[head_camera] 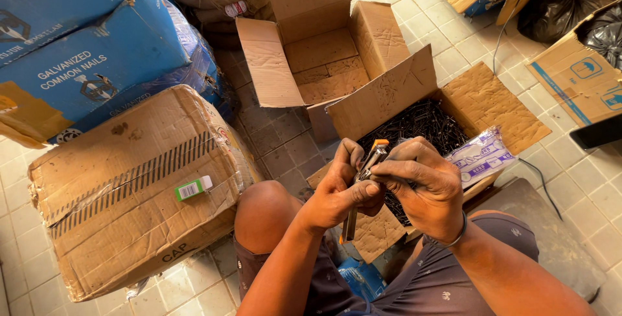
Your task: The person picks up groups of nails from a large cardboard box and places them into small plastic bags, using a handheld digital scale to weigh them.
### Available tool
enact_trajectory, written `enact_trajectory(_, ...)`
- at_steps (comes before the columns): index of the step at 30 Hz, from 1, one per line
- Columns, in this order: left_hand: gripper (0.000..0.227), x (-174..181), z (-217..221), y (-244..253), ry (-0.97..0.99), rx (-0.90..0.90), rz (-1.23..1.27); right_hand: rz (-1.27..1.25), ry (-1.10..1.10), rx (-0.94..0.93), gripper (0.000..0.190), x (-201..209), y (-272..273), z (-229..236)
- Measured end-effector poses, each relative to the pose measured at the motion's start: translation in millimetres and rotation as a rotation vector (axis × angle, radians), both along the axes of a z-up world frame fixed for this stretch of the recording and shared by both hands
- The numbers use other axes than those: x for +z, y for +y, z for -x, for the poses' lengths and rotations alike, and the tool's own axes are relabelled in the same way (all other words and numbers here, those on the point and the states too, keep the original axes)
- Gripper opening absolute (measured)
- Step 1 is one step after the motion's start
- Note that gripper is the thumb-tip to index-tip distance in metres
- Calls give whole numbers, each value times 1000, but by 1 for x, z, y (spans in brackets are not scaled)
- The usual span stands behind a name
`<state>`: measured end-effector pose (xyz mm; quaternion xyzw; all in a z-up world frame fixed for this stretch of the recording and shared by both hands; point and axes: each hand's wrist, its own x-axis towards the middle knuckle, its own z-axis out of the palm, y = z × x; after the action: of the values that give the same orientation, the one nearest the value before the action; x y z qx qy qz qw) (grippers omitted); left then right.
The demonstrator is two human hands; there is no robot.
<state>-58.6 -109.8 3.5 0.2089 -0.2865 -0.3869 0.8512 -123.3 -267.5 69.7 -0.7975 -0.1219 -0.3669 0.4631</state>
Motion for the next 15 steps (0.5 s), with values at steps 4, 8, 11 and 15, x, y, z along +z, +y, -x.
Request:
enact_trajectory(4, 41, 0, 1, 2, -3, -1, -5, -51, 16, 24, 2, -6, -1, -1)
enact_trajectory(8, 43, 2, 1, 3, 9, 3, -2, 1, 10, 30, 4, -5, -3, -1)
enact_trajectory(11, 42, 6, 0, 3, 8, 0, 1, 89, -23, 12, 5, -5, -5, 0)
enact_trajectory(15, 41, 5, 2, 0, 15, -10, 20, 122, -61, 27, 7, -3, -7, -3)
